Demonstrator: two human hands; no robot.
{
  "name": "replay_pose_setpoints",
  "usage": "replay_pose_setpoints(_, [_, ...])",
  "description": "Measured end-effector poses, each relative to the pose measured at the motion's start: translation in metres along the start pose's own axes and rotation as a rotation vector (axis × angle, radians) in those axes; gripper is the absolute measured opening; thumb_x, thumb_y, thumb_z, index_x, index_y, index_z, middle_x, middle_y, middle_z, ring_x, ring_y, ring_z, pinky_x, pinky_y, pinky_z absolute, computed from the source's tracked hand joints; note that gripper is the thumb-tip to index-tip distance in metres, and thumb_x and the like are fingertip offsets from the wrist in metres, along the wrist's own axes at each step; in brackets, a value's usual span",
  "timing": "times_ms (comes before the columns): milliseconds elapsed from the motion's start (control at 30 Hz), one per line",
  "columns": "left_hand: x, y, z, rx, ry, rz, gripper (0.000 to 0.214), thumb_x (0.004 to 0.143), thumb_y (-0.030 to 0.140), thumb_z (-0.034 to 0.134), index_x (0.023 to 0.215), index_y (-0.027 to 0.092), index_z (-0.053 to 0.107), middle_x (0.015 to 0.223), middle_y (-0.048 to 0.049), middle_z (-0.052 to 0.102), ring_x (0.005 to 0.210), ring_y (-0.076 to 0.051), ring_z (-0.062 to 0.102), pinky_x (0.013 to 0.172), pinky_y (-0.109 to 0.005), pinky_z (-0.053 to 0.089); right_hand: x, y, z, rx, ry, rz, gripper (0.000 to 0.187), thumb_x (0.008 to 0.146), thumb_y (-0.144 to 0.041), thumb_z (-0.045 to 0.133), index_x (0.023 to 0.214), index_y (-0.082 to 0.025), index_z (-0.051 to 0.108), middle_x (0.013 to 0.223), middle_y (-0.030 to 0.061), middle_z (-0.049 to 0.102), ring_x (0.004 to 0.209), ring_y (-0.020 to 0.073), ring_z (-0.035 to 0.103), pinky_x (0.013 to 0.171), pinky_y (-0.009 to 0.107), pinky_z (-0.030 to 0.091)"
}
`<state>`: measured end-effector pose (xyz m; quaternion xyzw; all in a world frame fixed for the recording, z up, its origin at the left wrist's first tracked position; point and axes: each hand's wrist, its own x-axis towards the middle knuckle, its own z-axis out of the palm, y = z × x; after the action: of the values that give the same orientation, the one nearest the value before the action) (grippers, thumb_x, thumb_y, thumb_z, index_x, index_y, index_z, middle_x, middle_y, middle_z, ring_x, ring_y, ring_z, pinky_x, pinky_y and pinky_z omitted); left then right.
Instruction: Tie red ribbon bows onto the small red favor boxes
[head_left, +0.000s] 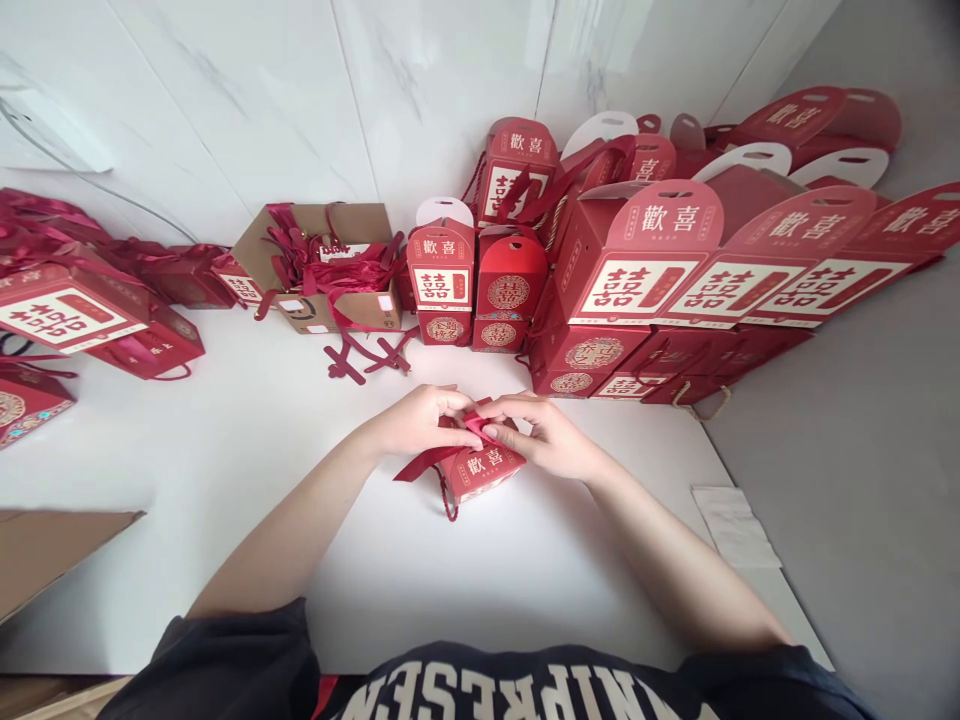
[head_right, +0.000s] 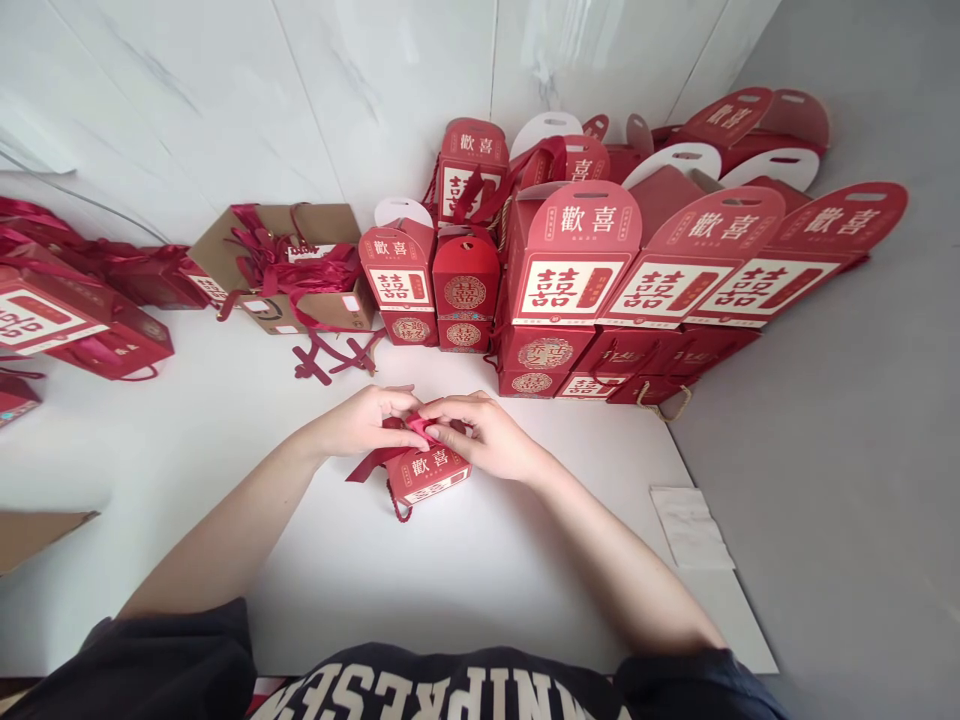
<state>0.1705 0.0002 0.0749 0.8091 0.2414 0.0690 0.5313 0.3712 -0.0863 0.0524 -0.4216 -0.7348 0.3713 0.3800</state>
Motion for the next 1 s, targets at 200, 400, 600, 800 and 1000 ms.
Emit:
replay_pose_setpoints(200, [0.002, -0.001, -0.001, 0.171, 0.011, 0.086, 0.030, 0.089, 0.040, 0.055, 0.077, 0.016, 0.069, 0.074, -0.0005, 0.069, 0.073, -0.014, 0.061, 0.106, -0.039, 0.036, -0.004, -0.009, 0.003, -0.207, 0.018, -0.011, 0.021, 0.093, -0.027, 0.054, 0.113, -0.023, 0.059, 0.093, 0.0043, 0.068, 0.083, 0.0173, 0.062, 0.086, 0.036, 0.041])
replay_pose_setpoints(400, [0.003, -0.005, 0.000, 0.122, -0.022, 0.089, 0.025, 0.089, 0.037, 0.057, 0.079, 0.017, 0.066, 0.078, -0.0005, 0.072, 0.074, -0.013, 0.065, 0.113, -0.042, 0.029, 0.000, 0.000, 0.002, -0.011, 0.143, 0.130, 0.019, 0.091, -0.038, 0.056, 0.095, -0.021, 0.062, 0.094, 0.0050, 0.061, 0.089, 0.0174, 0.057, 0.084, 0.032, 0.045])
replay_pose_setpoints(600, [-0.001, -0.004, 0.002, -0.202, 0.012, -0.034, 0.026, 0.082, 0.037, 0.066, 0.085, 0.017, 0.050, 0.079, -0.0021, 0.066, 0.080, -0.018, 0.069, 0.069, -0.029, 0.052, 0.002, 0.013, 0.002, 0.045, 0.139, 0.093, 0.018, 0.090, -0.036, 0.059, 0.083, -0.020, 0.063, 0.087, 0.0036, 0.059, 0.084, 0.0168, 0.057, 0.082, 0.031, 0.044])
replay_pose_setpoints(800, [-0.004, 0.002, -0.002, -0.166, -0.019, -0.061, 0.023, 0.087, 0.036, 0.058, 0.082, 0.018, 0.044, 0.078, 0.0000, 0.061, 0.079, -0.016, 0.065, 0.065, -0.025, 0.046, 0.001, 0.008, -0.003, 0.033, 0.118, 0.066, 0.019, 0.092, -0.037, 0.056, 0.085, -0.020, 0.063, 0.090, 0.0040, 0.062, 0.087, 0.0174, 0.057, 0.085, 0.032, 0.043])
replay_pose_setpoints(1000, [-0.003, -0.002, -0.003, -0.214, -0.067, -0.035, 0.020, 0.088, 0.033, 0.057, 0.084, 0.017, 0.046, 0.085, -0.0016, 0.060, 0.085, -0.016, 0.063, 0.071, -0.028, 0.046, 0.002, 0.013, 0.011, 0.019, 0.187, 0.019, 0.014, 0.084, -0.035, 0.069, 0.085, -0.021, 0.067, 0.084, 0.0033, 0.067, 0.081, 0.0173, 0.056, 0.078, 0.032, 0.044])
